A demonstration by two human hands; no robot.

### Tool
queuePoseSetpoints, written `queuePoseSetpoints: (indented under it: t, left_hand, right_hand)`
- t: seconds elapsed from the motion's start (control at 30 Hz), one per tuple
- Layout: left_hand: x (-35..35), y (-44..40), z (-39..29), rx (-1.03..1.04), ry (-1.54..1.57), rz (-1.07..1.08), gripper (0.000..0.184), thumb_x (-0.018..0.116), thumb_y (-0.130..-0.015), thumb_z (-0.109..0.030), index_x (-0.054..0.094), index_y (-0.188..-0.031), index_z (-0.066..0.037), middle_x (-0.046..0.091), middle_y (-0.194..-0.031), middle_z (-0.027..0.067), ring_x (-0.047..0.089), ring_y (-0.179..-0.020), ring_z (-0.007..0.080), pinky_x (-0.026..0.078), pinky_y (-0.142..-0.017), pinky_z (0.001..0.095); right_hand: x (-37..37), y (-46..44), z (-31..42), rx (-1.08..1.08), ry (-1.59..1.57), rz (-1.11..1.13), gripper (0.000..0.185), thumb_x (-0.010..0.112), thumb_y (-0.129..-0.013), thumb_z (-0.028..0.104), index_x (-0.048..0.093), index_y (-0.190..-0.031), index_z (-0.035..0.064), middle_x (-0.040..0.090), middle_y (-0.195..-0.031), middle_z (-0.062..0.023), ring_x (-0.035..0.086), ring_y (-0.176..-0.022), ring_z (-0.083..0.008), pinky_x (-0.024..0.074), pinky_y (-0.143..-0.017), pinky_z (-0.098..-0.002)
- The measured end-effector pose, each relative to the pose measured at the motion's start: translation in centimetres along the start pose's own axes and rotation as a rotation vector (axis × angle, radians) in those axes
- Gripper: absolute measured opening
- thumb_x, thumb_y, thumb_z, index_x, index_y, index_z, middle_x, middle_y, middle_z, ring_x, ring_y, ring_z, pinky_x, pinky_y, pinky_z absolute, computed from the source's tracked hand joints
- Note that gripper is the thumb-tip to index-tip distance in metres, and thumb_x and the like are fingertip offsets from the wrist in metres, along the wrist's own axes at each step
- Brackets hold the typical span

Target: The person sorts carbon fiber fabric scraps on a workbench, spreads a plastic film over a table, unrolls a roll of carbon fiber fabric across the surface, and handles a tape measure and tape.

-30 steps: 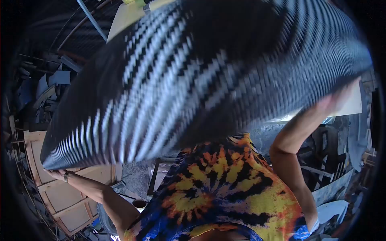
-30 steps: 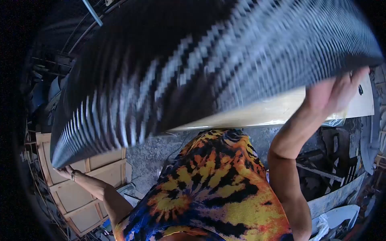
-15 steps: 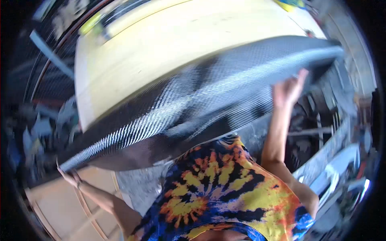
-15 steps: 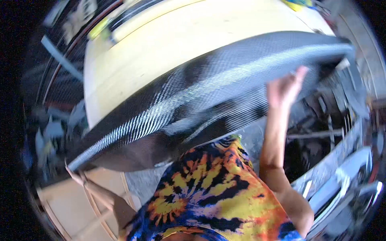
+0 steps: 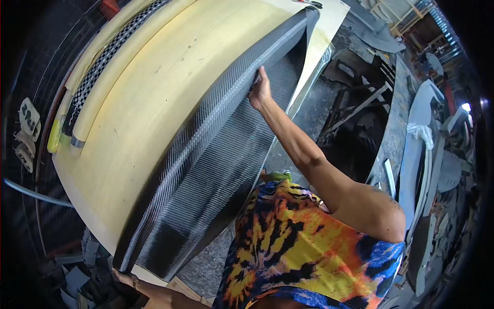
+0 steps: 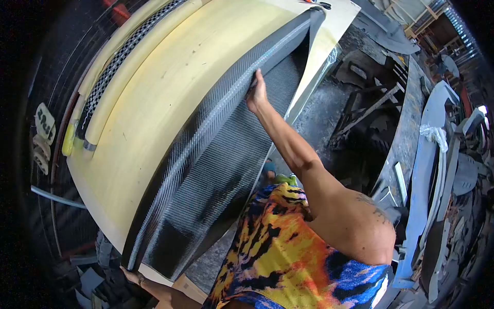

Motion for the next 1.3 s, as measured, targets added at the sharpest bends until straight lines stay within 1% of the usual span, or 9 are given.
queuePoseSetpoints:
  t: [0.2,0.37,0.43,0.57,0.6,0.8,0.83,1.1,1.3]
  left_hand:
    - [0.7,0.0,-0.2,0.313,-0.870,-0.102,0.059,0.057,-0.086,-0.045,0.058,-0.116,0.006,0.059,-0.117,0.0216,0.059,-0.097,0.0352,0.046,-0.090,0.0403]
    - [-2.5,-2.1,3.4,0.115,-1.049,-0.345,0.068,0.047,-0.089,-0.056,0.054,-0.123,0.002,0.054,-0.124,0.0241,0.055,-0.108,0.0373,0.041,-0.095,0.0422]
    - [6.5,5.9,-3.3,0.430,-1.116,-0.384,0.069,0.046,-0.090,-0.055,0.050,-0.126,0.003,0.054,-0.122,0.0259,0.054,-0.110,0.0372,0.042,-0.095,0.0422]
    - [24.9,16.9,-1.4,0.843,-0.672,0.292,0.055,0.052,-0.093,-0.021,0.031,-0.138,0.003,0.040,-0.136,0.0255,0.045,-0.121,0.0356,0.034,-0.104,0.0417]
    - [30.6,22.7,-3.6,0.632,-0.783,0.317,0.052,0.050,-0.094,-0.020,0.033,-0.137,0.002,0.037,-0.138,0.0264,0.041,-0.126,0.0356,0.032,-0.106,0.0423]
    - [53.4,40.1,0.2,1.095,-0.951,0.801,0.054,0.046,-0.095,-0.032,0.036,-0.137,0.001,0.033,-0.143,0.0196,0.028,-0.134,0.0351,0.020,-0.111,0.0451]
    - [46.0,32.0,4.5,1.006,-1.117,0.816,0.055,0.042,-0.096,-0.035,0.035,-0.138,0.000,0.033,-0.144,0.0193,0.028,-0.134,0.0350,0.020,-0.111,0.0456]
    - [40.1,25.3,7.0,0.895,-1.344,0.665,0.053,0.032,-0.098,-0.041,0.045,-0.131,-0.002,0.051,-0.131,0.0151,0.047,-0.121,0.0289,0.024,-0.108,0.0468]
    - [32.2,27.8,4.4,0.951,-1.431,0.590,0.060,0.031,-0.098,-0.040,0.021,-0.145,-0.006,0.025,-0.149,0.0134,0.021,-0.139,0.0274,0.011,-0.113,0.0459]
  right_hand:
    - [-3.0,0.7,-2.0,0.196,0.287,-0.082,0.079,0.051,-0.087,0.047,0.019,-0.144,0.0006,0.026,-0.144,-0.0226,0.029,-0.132,-0.0342,0.0299,-0.104,-0.0485]
    - [-6.2,1.5,2.6,-0.143,1.041,0.018,0.067,0.061,-0.085,0.033,0.036,-0.136,-0.0014,0.039,-0.138,-0.0194,0.039,-0.127,-0.0314,0.0377,-0.101,-0.0378]
    - [-7.1,0.8,5.3,-0.382,1.499,-0.013,0.053,0.063,-0.082,0.028,0.050,-0.126,0.0030,0.042,-0.136,-0.0187,0.043,-0.122,-0.0350,0.0378,-0.101,-0.0385]
    - [-7.0,-2.1,11.6,-0.744,1.804,-0.243,0.052,0.064,-0.077,0.024,0.050,-0.124,0.0057,0.038,-0.138,-0.0185,0.040,-0.123,-0.0370,0.0377,-0.100,-0.0435]
    - [-6.5,-3.6,12.6,-0.739,1.791,-0.272,0.058,0.064,-0.077,0.023,0.045,-0.129,0.0069,0.034,-0.141,-0.0192,0.037,-0.126,-0.0380,0.0355,-0.102,-0.0461]
    - [-6.1,-10.0,14.7,-0.792,1.886,-0.251,0.086,0.068,-0.074,0.029,0.022,-0.144,0.0126,0.017,-0.149,-0.0222,0.020,-0.135,-0.0432,0.0219,-0.107,-0.0574]
    - [-4.2,-4.8,2.4,-0.716,1.903,-0.198,0.091,0.069,-0.072,0.029,0.018,-0.145,0.0133,0.016,-0.149,-0.0218,0.019,-0.136,-0.0433,0.0214,-0.106,-0.0590]
    - [-6.4,3.4,-5.3,-0.510,1.549,-0.163,0.098,0.067,-0.069,0.021,0.008,-0.147,0.0109,0.012,-0.149,-0.0235,0.016,-0.136,-0.0440,0.0200,-0.107,-0.0571]
    - [-6.9,11.2,-4.9,-0.579,1.368,-0.131,0.095,0.065,-0.074,0.029,0.008,-0.146,0.0059,0.009,-0.150,-0.0251,0.014,-0.138,-0.0395,0.0187,-0.110,-0.0487]
Point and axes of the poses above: each hand's wrist, its own y-axis away from the middle knuckle, its own x-axis out of the palm, z = x × y, the point moved 8 cm from there along -y, towards the middle knuckle
